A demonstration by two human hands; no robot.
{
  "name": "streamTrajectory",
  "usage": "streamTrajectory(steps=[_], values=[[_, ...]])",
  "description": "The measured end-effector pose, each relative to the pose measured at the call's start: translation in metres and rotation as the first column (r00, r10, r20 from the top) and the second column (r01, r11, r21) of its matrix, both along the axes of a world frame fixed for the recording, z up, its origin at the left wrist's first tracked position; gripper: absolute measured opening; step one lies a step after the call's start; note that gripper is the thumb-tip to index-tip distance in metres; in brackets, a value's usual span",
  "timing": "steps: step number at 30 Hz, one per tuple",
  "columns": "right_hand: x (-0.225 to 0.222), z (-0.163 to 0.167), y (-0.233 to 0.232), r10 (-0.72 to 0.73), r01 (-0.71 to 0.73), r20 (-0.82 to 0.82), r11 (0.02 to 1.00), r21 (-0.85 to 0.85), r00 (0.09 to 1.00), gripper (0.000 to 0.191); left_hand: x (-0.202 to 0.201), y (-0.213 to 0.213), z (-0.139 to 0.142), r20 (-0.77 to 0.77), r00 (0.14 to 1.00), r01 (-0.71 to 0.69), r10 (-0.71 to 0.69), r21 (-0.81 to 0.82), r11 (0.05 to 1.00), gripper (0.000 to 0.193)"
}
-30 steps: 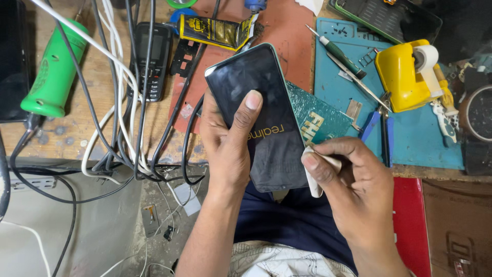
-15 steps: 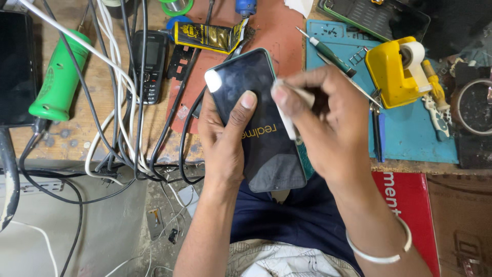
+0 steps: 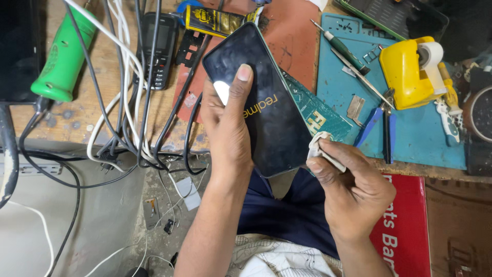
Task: The person pries open the back cover of a teal smartphone using a metal pry tool, works around the camera module and battery area, then presses the cover back into place. They press the edges of the phone, wipe the screen with a cloth, and continue pressing the frame edges.
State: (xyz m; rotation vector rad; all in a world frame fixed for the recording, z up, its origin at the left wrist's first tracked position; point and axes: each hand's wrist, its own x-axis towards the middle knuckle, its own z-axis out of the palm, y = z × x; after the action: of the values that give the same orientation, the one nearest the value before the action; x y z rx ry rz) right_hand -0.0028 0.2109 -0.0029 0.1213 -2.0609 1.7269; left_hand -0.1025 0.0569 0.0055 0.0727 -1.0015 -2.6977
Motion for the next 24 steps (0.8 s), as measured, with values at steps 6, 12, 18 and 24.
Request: streamTrajectory(steps=[6,12,18,24], values=[[0.002,-0.018,-0.019,0.024,-0.025,-0.045,1.0,-0.008,0.999,0.042,-0.004,0.004,-0.007,-0.008,0.999,-0.05,0.05,0.009,0.999,0.03],[0.008,-0.031,-0.036,0.028,-0.02,-0.023,0.955,0.295,0.999,0.058,-0.006,0.004,-0.012,0.011,0.996,-0.089,0.09,-0.082,0.993,0.027],[0.016,-0.007,0.017,-0.062,0.237,-0.316,0.797,0.555,0.947,0.027,-0.008,0.0,-0.003,-0.047,0.998,-0.047,0.052,0.104,0.993,0.041],[-0.045,0.036,0.107,-0.156,0.518,-0.5,0.385,0.764,0.852,0.031,-0.009,0.003,-0.001,-0.044,0.998,-0.041,0.047,0.124,0.991,0.041]])
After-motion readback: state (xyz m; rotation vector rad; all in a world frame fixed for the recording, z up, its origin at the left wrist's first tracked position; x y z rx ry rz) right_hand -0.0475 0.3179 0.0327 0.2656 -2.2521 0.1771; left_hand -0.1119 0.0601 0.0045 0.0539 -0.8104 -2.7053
